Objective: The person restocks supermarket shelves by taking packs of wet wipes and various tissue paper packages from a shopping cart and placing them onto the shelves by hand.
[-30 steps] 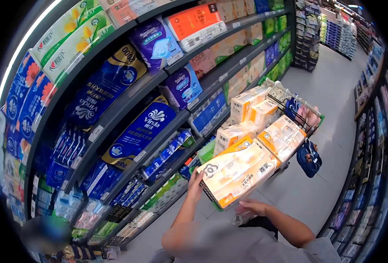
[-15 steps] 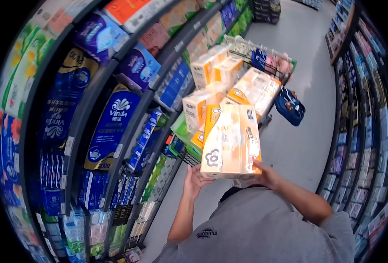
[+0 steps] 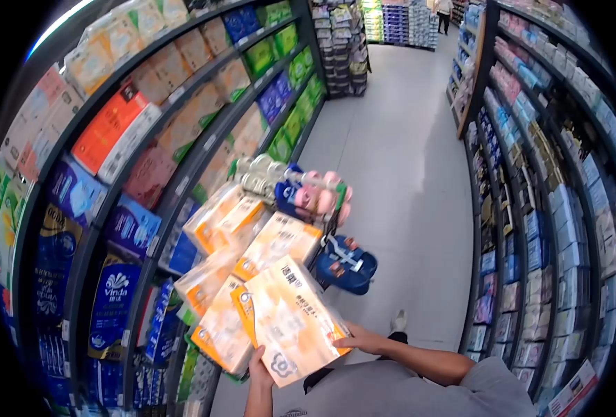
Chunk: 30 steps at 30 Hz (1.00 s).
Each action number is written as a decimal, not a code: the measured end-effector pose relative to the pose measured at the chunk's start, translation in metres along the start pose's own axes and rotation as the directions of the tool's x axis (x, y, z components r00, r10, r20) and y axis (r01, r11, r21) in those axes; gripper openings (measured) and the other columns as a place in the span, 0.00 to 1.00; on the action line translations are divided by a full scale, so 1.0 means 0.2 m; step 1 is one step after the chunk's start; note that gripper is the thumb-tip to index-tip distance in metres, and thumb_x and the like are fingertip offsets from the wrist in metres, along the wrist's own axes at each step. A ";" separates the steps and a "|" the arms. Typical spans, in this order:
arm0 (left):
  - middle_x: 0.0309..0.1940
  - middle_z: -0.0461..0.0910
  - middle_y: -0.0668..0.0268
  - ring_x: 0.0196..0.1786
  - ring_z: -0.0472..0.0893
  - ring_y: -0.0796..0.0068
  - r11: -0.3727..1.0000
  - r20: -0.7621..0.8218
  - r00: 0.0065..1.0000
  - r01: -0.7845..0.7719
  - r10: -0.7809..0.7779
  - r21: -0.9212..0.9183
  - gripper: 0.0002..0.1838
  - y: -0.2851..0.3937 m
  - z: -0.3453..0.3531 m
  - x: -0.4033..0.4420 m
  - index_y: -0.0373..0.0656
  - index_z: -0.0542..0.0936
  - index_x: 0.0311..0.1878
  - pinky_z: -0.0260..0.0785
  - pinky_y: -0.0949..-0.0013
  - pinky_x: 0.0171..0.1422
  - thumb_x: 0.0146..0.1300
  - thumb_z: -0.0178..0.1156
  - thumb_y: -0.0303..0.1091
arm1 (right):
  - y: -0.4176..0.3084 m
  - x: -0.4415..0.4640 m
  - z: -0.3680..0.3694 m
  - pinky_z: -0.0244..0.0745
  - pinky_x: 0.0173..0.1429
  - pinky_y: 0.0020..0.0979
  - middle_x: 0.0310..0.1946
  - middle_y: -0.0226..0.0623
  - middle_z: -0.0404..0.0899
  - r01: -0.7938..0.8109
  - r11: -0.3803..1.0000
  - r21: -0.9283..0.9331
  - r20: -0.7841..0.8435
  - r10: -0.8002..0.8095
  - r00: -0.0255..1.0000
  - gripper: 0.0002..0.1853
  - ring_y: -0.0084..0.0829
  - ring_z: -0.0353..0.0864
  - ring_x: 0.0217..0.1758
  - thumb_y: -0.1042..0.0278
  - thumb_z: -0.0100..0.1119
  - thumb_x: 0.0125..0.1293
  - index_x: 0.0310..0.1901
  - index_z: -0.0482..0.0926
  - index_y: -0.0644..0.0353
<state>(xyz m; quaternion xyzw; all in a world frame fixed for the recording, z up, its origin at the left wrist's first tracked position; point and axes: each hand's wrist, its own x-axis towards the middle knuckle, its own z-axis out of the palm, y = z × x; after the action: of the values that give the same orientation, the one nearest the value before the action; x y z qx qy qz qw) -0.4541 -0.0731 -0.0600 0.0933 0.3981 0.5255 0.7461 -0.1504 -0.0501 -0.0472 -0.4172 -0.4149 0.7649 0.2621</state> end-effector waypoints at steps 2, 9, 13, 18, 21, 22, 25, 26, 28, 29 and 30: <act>0.57 0.73 0.53 0.59 0.74 0.54 0.998 0.064 0.997 -0.053 0.052 0.020 0.32 -0.16 0.28 0.13 0.35 0.65 0.64 0.66 0.54 0.65 0.57 0.57 0.38 | -0.02 -0.02 -0.28 0.64 0.62 0.29 0.54 0.39 0.70 0.180 0.982 -0.058 0.019 -0.179 0.984 0.44 0.28 0.69 0.56 0.47 0.67 0.54 0.65 0.58 0.66; 0.58 0.72 0.51 0.57 0.76 0.58 0.986 0.366 0.930 -0.057 -0.006 0.159 0.38 -0.42 1.11 0.65 0.31 0.60 0.66 0.71 0.59 0.62 0.53 0.61 0.34 | -0.31 -0.37 -1.10 0.62 0.62 0.27 0.53 0.40 0.71 0.176 0.984 0.031 -0.182 -0.167 0.969 0.42 0.27 0.69 0.56 0.51 0.69 0.51 0.62 0.61 0.67; 0.58 0.72 0.52 0.58 0.76 0.60 0.982 0.431 0.900 -0.029 -0.057 0.189 0.39 -0.46 1.39 0.81 0.30 0.59 0.66 0.70 0.62 0.62 0.52 0.62 0.34 | -0.40 -0.45 -1.27 0.61 0.63 0.27 0.52 0.41 0.71 0.285 0.948 0.144 -0.256 -0.243 0.936 0.42 0.27 0.69 0.56 0.54 0.70 0.49 0.62 0.62 0.68; 0.59 0.71 0.51 0.58 0.75 0.58 0.988 0.455 0.884 0.040 -0.105 0.150 0.39 -0.55 1.55 1.11 0.30 0.60 0.66 0.68 0.60 0.63 0.51 0.61 0.34 | -0.58 -0.47 -1.48 0.62 0.63 0.28 0.55 0.41 0.71 0.297 0.954 0.040 -0.267 -0.276 0.923 0.44 0.28 0.69 0.59 0.54 0.69 0.52 0.65 0.59 0.67; 0.57 0.73 0.49 0.57 0.76 0.55 0.992 0.423 0.897 0.127 -0.126 0.026 0.37 -0.61 1.70 1.27 0.30 0.62 0.65 0.67 0.57 0.64 0.51 0.59 0.35 | -0.71 -0.42 -1.69 0.64 0.63 0.29 0.56 0.42 0.71 0.217 0.973 -0.084 -0.278 -0.232 0.932 0.43 0.29 0.70 0.59 0.50 0.65 0.56 0.66 0.58 0.67; 0.56 0.73 0.49 0.56 0.76 0.54 0.986 0.352 0.924 0.167 -0.148 -0.025 0.36 -0.60 1.74 1.33 0.30 0.63 0.64 0.67 0.57 0.64 0.52 0.59 0.36 | -0.76 -0.38 -1.76 0.65 0.62 0.30 0.57 0.42 0.71 0.169 0.981 -0.092 -0.303 -0.189 0.934 0.42 0.30 0.71 0.58 0.48 0.63 0.59 0.67 0.58 0.67; 0.51 0.76 0.49 0.52 0.78 0.55 0.997 0.228 0.974 0.021 -0.005 -0.068 0.32 -0.57 1.91 1.57 0.31 0.67 0.61 0.70 0.57 0.60 0.54 0.57 0.38 | -0.93 -0.18 -2.01 0.70 0.58 0.28 0.59 0.38 0.71 0.384 0.923 -0.030 -0.299 -0.375 0.878 0.42 0.27 0.73 0.60 0.38 0.52 0.63 0.67 0.58 0.66; 0.51 0.76 0.49 0.52 0.78 0.56 0.992 0.231 0.972 -0.016 0.045 -0.124 0.31 -0.55 1.96 1.68 0.31 0.67 0.61 0.70 0.57 0.61 0.55 0.57 0.38 | -1.00 -0.10 -2.08 0.72 0.58 0.31 0.60 0.40 0.70 0.446 0.895 -0.013 -0.322 -0.426 0.845 0.44 0.31 0.73 0.61 0.34 0.49 0.63 0.67 0.57 0.65; 0.52 0.76 0.49 0.52 0.78 0.56 0.975 0.235 0.962 -0.090 0.138 -0.204 0.31 -0.51 2.07 1.86 0.31 0.67 0.61 0.70 0.58 0.61 0.55 0.57 0.38 | -1.21 0.05 -2.19 0.73 0.58 0.33 0.60 0.42 0.70 0.462 0.887 0.014 -0.256 -0.444 0.859 0.45 0.34 0.73 0.61 0.33 0.49 0.62 0.68 0.56 0.65; 0.52 0.76 0.49 0.53 0.78 0.57 0.957 0.241 0.956 -0.102 0.170 -0.272 0.31 -0.47 2.15 1.94 0.31 0.67 0.61 0.70 0.58 0.62 0.55 0.57 0.37 | -1.32 0.13 -2.26 0.74 0.58 0.36 0.61 0.44 0.70 0.503 0.863 0.049 -0.241 -0.478 0.844 0.46 0.37 0.73 0.62 0.32 0.48 0.62 0.68 0.55 0.64; 0.52 0.76 0.50 0.54 0.78 0.57 0.936 0.251 0.947 -0.110 0.201 -0.335 0.31 -0.41 2.24 2.03 0.31 0.66 0.61 0.70 0.58 0.62 0.55 0.57 0.37 | -1.39 0.22 -2.34 0.75 0.57 0.37 0.61 0.46 0.69 0.477 0.879 0.016 -0.211 -0.463 0.861 0.48 0.39 0.73 0.61 0.30 0.49 0.60 0.69 0.53 0.63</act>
<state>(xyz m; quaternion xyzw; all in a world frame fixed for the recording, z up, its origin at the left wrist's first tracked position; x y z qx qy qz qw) -0.0333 0.3644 -0.0092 0.0777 0.1899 0.6217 0.7559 0.2422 0.3218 0.0277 -0.3695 -0.4494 0.6453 0.4950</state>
